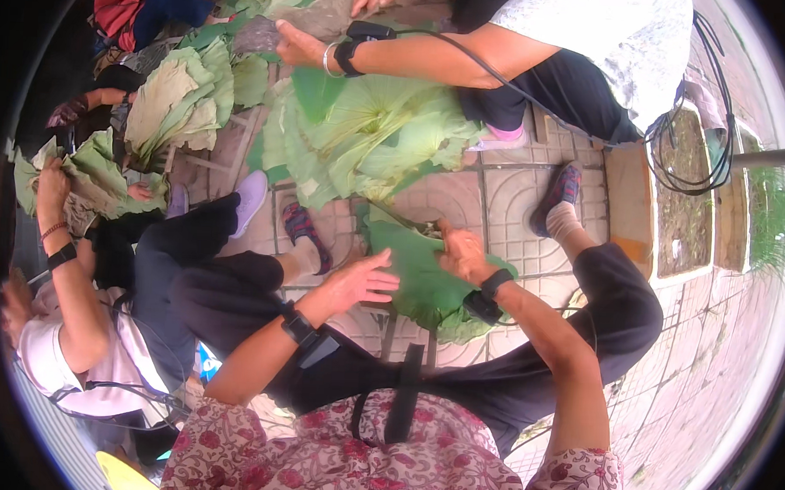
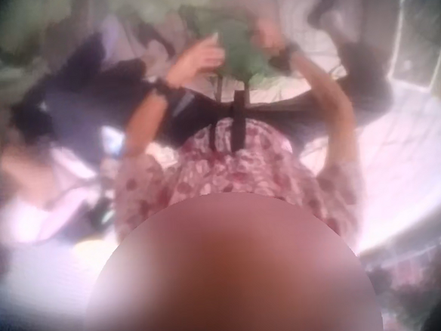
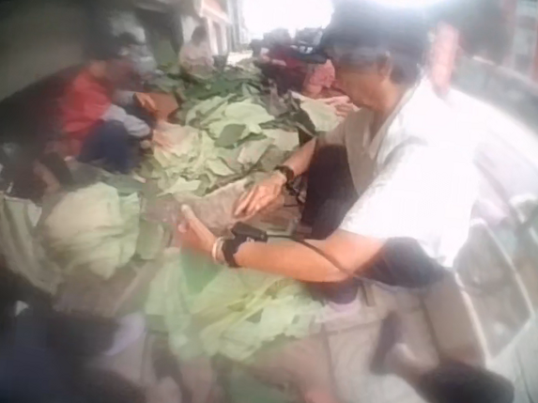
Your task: The person sits on the ground and folds large green leaves by hand, stacking them into a pile. Other people nearby perform the same task.
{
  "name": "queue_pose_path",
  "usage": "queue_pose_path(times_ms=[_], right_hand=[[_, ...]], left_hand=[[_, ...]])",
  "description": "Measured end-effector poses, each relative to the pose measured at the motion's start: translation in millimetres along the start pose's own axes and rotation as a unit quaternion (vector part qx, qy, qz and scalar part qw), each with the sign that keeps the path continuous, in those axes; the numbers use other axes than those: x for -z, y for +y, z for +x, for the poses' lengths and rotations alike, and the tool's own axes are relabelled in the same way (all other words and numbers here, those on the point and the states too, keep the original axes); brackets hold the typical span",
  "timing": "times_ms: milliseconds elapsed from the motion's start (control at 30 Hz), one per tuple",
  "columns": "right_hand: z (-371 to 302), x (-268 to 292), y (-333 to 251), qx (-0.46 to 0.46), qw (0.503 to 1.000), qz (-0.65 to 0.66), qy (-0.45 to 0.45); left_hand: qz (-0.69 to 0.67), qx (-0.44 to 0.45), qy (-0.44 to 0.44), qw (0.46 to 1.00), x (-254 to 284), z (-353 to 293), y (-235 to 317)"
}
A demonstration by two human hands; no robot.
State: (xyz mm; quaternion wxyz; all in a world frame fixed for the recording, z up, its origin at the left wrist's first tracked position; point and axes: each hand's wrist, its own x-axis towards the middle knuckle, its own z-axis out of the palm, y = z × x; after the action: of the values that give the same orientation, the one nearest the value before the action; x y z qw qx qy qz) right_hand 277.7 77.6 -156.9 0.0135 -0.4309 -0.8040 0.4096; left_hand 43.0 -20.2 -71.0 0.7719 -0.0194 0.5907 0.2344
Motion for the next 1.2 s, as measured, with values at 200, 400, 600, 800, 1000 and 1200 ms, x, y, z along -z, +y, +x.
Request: queue_pose_path(times_ms=[200, 400, 600, 800, 1000, 1200], right_hand=[[-98.7, 30.9, -168.0, 0.268, 0.935, -0.199, 0.117], [-138.3, 40.9, -189.7, 0.273, 0.959, 0.030, 0.068], [-114.2, 24.5, -189.1, 0.152, 0.968, 0.201, 0.003], [-112.0, 26.7, -210.2, 0.220, 0.969, 0.111, 0.031], [-107.5, 17.6, -227.7, 0.248, 0.962, 0.085, 0.069], [-96.8, 12.7, -230.9, 0.269, 0.955, 0.082, 0.097]], left_hand=[[-0.216, -0.116, -0.002, 0.969, -24.9, -61.2, -18.8], [-0.234, -0.171, 0.028, 0.957, 5.7, -99.0, -46.6], [-0.250, -0.226, -0.015, 0.941, 14.5, -116.6, -69.9], [-0.301, -0.276, -0.012, 0.913, 24.5, -126.1, -72.5], [-0.276, -0.350, 0.034, 0.894, 20.1, -139.3, -67.7], [-0.291, -0.345, 0.030, 0.892, 29.3, -141.0, -69.4]])
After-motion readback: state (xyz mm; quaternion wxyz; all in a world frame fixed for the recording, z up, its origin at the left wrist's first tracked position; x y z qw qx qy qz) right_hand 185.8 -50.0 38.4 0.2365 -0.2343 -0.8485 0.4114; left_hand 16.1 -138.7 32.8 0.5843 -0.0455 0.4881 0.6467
